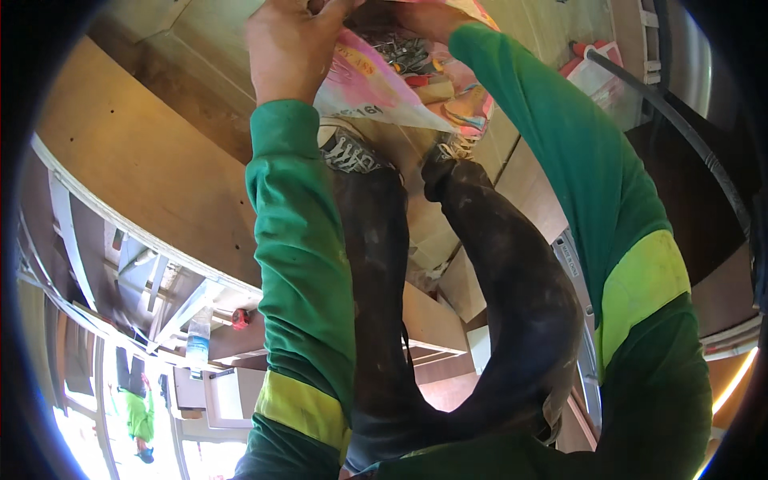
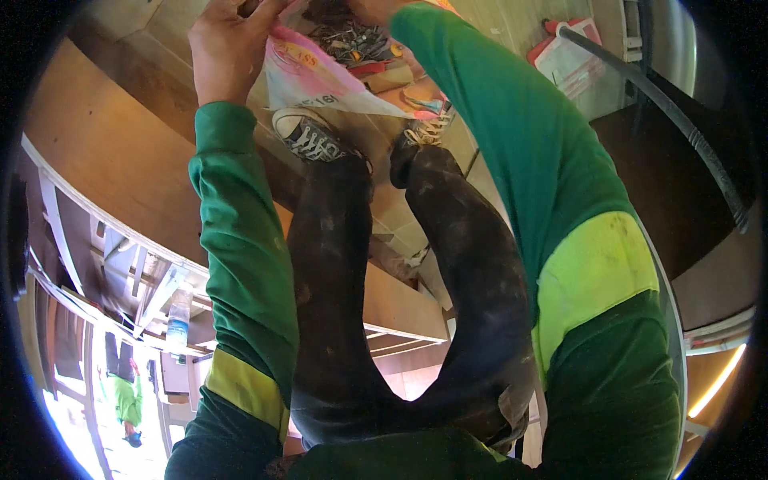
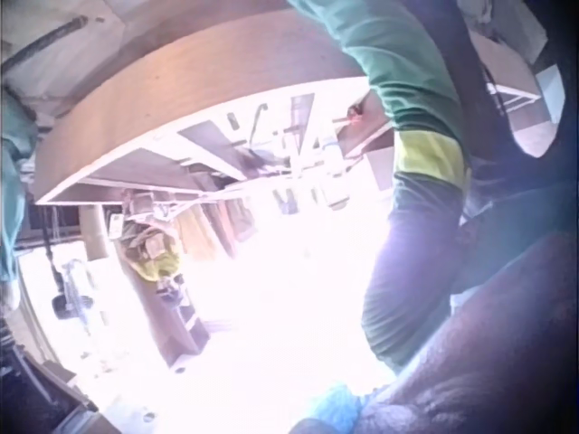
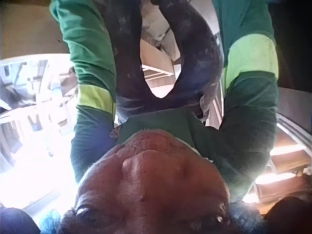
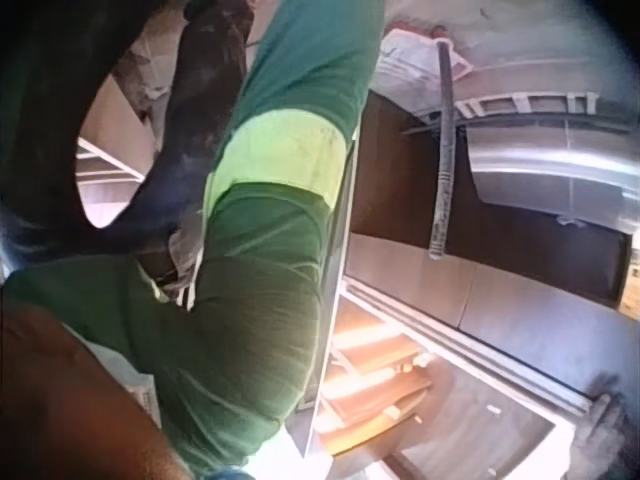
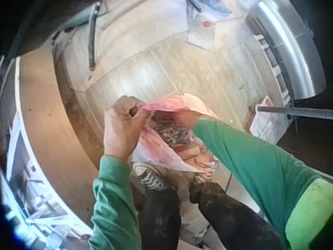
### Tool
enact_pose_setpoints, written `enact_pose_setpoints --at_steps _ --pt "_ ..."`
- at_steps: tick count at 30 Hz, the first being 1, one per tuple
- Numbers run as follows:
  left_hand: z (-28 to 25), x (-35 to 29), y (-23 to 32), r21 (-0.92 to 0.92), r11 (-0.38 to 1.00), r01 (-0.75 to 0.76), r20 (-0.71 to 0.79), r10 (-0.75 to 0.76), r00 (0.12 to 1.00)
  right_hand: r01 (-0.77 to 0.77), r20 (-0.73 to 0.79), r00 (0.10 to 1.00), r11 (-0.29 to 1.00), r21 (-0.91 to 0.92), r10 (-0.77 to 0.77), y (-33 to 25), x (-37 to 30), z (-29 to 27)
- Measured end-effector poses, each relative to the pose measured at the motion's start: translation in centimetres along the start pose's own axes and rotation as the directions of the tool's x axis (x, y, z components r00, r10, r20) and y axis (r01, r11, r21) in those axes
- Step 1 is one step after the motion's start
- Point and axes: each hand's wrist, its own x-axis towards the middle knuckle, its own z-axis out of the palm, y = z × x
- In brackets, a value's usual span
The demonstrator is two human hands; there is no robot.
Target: The person prepares the interior of a wooden cabinet by wiping the surfaces with a cloth, sanding the edges with a sanding block, and checking the fit of a curved wooden component against the frame.
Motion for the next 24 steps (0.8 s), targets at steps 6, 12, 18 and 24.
enact_pose_setpoints --at_steps 6,12,18,24 --pt "-0.3 0.1 -1.1 -0.042 0.998 -0.057 -0.063 0.054 0.997 0.049 -0.018 0.999 0.97 0.239 -0.046 1.3 -1.4 -1.0" --pt "-0.5 -0.3 -1.3 -0.114 0.979 0.167 0.043 -0.163 0.986 0.516 0.533 0.8 0.77 -0.374 -0.277 2.0 -4.1 -0.8" --pt "0.5 -0.7 -2.8 0.056 0.995 0.081 0.11 -0.087 0.99 -0.159 0.354 0.878 0.893 -0.42 0.323 0.1 -5.9 2.5" --pt "2.9 -1.2 -2.9 -0.006 0.999 0.032 0.305 -0.029 0.952 -0.441 -0.291 0.877 0.88 -0.175 0.382 -0.2 -8.2 8.5"
